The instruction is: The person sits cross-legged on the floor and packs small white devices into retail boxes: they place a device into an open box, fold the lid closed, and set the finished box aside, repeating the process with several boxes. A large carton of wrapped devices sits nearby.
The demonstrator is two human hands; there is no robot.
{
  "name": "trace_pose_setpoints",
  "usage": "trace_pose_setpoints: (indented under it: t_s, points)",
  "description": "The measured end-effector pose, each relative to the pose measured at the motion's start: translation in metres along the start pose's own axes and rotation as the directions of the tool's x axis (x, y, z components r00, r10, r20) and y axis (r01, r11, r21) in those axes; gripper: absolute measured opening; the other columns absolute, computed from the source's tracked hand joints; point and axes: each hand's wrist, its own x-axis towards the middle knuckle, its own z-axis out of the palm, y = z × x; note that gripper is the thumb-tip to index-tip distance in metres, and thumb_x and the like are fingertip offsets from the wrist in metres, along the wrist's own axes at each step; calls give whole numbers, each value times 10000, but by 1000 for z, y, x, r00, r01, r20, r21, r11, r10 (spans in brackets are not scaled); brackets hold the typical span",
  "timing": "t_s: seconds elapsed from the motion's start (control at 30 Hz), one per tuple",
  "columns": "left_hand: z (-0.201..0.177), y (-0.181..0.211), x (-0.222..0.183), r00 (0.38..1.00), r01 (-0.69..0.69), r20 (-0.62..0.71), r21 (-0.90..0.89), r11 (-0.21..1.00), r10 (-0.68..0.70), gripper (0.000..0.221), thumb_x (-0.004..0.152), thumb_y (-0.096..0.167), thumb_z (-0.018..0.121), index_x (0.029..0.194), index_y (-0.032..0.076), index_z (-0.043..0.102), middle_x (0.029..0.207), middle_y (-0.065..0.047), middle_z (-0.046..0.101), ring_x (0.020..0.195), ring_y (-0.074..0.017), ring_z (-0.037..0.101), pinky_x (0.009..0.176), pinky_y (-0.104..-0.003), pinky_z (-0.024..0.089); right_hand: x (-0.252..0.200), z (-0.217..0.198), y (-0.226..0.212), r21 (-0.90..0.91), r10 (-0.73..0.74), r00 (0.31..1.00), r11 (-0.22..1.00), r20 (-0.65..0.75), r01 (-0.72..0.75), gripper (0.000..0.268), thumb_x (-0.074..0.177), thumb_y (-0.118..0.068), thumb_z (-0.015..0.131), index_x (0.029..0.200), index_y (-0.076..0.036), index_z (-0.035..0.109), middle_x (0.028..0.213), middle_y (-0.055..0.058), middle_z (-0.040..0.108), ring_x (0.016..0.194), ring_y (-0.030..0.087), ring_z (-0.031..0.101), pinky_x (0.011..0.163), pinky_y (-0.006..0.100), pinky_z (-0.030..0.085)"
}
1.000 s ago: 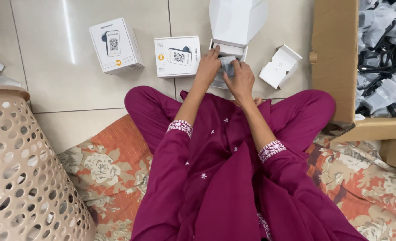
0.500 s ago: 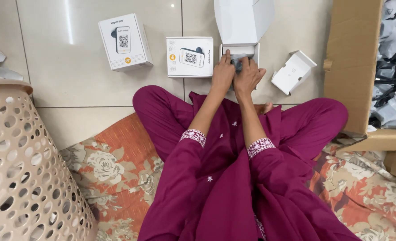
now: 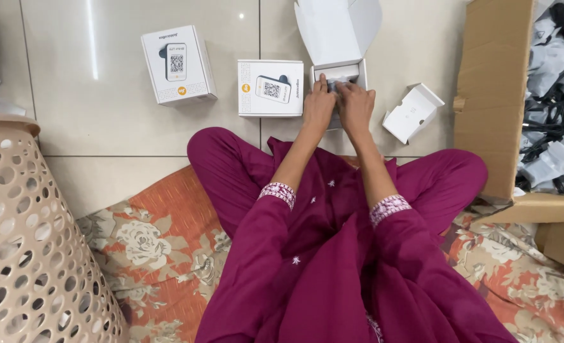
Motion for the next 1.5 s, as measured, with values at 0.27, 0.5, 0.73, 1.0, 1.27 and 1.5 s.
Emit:
trace_pose_setpoints:
  t_s: [0.27, 0.5, 0.73, 1.0, 1.27, 1.5]
  points:
    - [-5, -1, -2, 999, -14, 52, 50, 999, 11, 167, 797, 80, 681, 895, 41, 810, 1530, -238, 494, 1215, -293, 592, 873, -372, 589, 19, -23, 24, -88, -217, 928, 963, 303, 254, 310, 846, -216, 825, 1143, -155, 757, 882, 34, 738, 859, 236, 641, 843, 424, 380]
    - [-15, -3, -1, 997, -67, 42, 188, 980, 60, 185, 793, 150, 695, 903, 74, 824, 1502, -171, 534, 1322, -297, 510, 1093, -506, 417, 9, -27, 17, -2, -244, 954, 969, 173, 248, 235, 839, -251, 838, 1023, -132, 750, 903, 37, 701, 881, 227, 620, 862, 442, 386]
    - [-9, -11, 2, 993, -90, -55, 237, 967, 105, 209, 825, 155, 688, 929, 25, 815, 1423, -189, 581, 1395, -325, 440, 1166, -522, 330, 0, -52, 24, -98, -197, 954, 970, 225, 223, 422, 825, -141, 793, 1246, -158, 772, 1170, 62, 644, 1155, 261, 565, 988, 464, 404]
    - [-35, -15, 7, 997, -44, -58, 132, 990, 52, 287, 793, 35, 695, 1062, -51, 751, 1456, -241, 540, 1425, -371, 419, 1216, -450, 347, -21, -113, 190, -262, 179, 982, 952, 64, -157, 506, 858, -267, 826, 1307, -60, 720, 1273, 237, 658, 1172, 408, 578, 934, 573, 429]
    - [-131, 83, -12, 978, -180, -173, -414, 892, 117, 1007, 717, 347, 919, 1508, 74, 360, 1584, -194, 332, 1479, -398, 282, 1225, -529, 258, -12, -189, 174, 112, 355, 918, 919, 177, -377, 198, 971, -194, 772, 1081, -36, 817, 820, 192, 740, 732, 326, 719, 671, 430, 543]
    - [-141, 89, -8, 955, -295, -77, -362, 884, 287, 1343, 629, 295, 983, 1670, 135, 150, 1609, -101, 385, 1512, -366, 367, 1243, -470, 388, -2, -226, 102, 577, 324, 871, 655, 369, -488, 228, 1019, -111, 704, 1172, 52, 748, 907, 140, 762, 828, 155, 767, 651, 271, 585]
